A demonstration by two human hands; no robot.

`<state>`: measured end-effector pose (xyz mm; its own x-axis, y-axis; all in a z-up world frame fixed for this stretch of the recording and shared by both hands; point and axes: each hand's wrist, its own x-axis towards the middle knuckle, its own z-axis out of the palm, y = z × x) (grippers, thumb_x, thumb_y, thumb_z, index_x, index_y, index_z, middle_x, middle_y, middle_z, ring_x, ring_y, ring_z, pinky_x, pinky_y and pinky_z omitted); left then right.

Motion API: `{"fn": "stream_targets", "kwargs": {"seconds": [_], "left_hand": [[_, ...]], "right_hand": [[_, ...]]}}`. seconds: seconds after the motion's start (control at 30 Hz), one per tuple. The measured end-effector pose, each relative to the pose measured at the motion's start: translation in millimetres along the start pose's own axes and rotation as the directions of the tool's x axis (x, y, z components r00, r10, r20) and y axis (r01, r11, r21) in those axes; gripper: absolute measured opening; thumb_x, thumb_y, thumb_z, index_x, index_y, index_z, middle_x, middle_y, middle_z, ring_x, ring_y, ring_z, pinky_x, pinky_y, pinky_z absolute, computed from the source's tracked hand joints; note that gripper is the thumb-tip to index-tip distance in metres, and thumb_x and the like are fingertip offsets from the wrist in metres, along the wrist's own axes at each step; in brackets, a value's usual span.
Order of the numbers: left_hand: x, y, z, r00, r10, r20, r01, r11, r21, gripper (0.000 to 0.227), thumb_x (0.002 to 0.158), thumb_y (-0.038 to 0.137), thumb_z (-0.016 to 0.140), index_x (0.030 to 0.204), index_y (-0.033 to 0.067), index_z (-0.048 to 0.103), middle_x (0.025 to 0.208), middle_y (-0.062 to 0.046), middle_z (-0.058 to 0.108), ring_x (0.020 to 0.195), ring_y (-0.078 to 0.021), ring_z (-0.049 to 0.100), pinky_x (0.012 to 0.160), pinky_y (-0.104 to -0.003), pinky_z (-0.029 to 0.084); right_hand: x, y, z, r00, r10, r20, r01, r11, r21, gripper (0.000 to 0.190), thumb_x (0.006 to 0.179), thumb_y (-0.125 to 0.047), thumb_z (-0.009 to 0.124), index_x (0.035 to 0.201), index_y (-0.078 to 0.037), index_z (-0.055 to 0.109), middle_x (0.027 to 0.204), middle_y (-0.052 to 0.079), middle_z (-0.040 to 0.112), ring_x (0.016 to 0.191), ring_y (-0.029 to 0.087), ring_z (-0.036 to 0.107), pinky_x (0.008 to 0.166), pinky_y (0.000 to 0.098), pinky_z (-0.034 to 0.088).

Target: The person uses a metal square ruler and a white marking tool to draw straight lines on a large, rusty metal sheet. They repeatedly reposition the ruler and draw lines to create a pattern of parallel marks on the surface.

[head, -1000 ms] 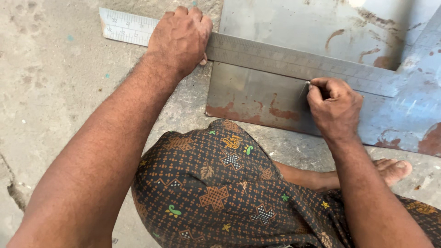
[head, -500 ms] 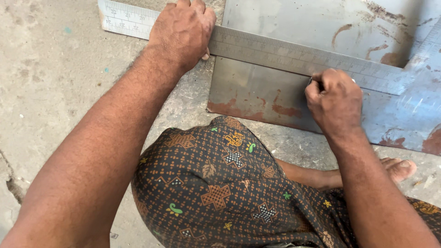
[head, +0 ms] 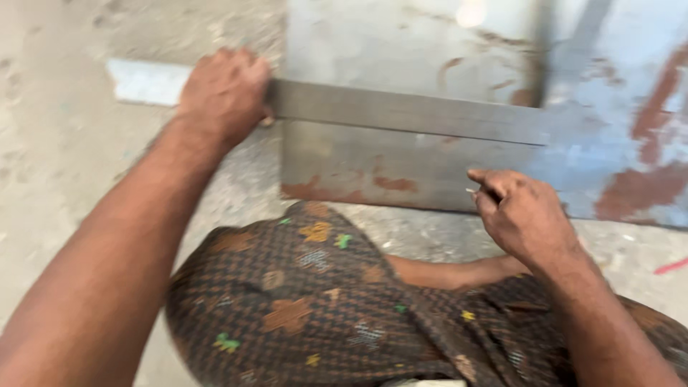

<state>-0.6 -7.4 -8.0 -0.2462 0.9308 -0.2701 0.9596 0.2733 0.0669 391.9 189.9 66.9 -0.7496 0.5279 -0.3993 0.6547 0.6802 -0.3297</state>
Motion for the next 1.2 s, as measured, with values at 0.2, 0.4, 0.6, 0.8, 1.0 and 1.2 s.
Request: {"fn": "stream_targets", "kwargs": {"seconds": [0.2,0.4,0.6,0.8,1.0,1.2], "left_hand": [[-5,8,-11,1.0,-0.003,-0.006,0.003,0.997,0.081,0.046,0.084,0.042,0.082,0.104,0.0028,0.067,0.108,-0.019,0.071,0.106,-0.0357,0.068,0.088,-0.046,0.056],[-1,21,-26,0.993,-0.08,0.09,0.068,0.989,0.13,0.052,0.081,0.046,0.08,0.109,0.0036,0.068,0.113,-0.019,0.071,0.112,-0.0358,0.067,0.092,-0.045,0.057],[12,24,-34,0.956,-0.136,0.259,0.094,0.981,0.167,0.063,0.077,0.05,0.083,0.119,0.0053,0.069,0.119,-0.02,0.069,0.113,-0.0363,0.065,0.092,-0.047,0.057],[16,28,-51,0.945,-0.122,0.303,0.089,0.989,0.12,0.066,0.077,0.047,0.087,0.128,0.0099,0.07,0.117,-0.02,0.07,0.112,-0.034,0.066,0.099,-0.045,0.056],[20,57,-60,0.977,-0.087,0.196,0.102,0.992,-0.07,0.058,0.08,0.042,0.086,0.128,0.0125,0.07,0.111,-0.017,0.071,0.106,-0.0324,0.068,0.098,-0.047,0.054],[20,67,-46,0.997,0.006,0.074,0.005,0.988,-0.156,0.058,0.075,0.03,0.087,0.128,0.0131,0.069,0.107,-0.017,0.07,0.104,-0.0361,0.066,0.094,-0.052,0.05]], "right_hand": [[21,92,-55,0.926,0.331,-0.181,-0.312,0.941,0.129,0.02,0.109,-0.015,0.066,0.122,-0.006,0.077,0.107,0.015,0.076,0.087,0.025,0.072,0.077,0.0389,0.056],[51,125,-42,0.892,0.45,-0.041,-0.356,0.756,0.549,0.022,0.104,-0.014,0.064,0.123,-0.007,0.071,0.096,0.002,0.069,0.079,0.009,0.059,0.069,0.0276,0.049],[72,138,-26,0.928,0.373,0.015,-0.242,0.57,0.785,0.012,0.101,-0.011,0.066,0.112,-0.007,0.071,0.095,-0.003,0.069,0.083,0.006,0.06,0.075,0.024,0.052],[72,150,-42,0.902,0.432,-0.022,-0.195,0.451,0.871,0.01,0.1,-0.007,0.069,0.109,-0.009,0.072,0.094,-0.003,0.069,0.081,0.006,0.061,0.078,0.022,0.058],[66,151,-53,0.915,0.403,-0.004,-0.194,0.448,0.873,0.009,0.101,-0.008,0.066,0.11,-0.008,0.07,0.102,-0.004,0.069,0.091,0.004,0.066,0.084,0.0224,0.061],[68,156,-41,0.932,0.361,0.038,-0.209,0.449,0.869,0.009,0.102,-0.009,0.066,0.11,-0.007,0.07,0.103,-0.003,0.068,0.091,0.005,0.064,0.084,0.023,0.059]]}}
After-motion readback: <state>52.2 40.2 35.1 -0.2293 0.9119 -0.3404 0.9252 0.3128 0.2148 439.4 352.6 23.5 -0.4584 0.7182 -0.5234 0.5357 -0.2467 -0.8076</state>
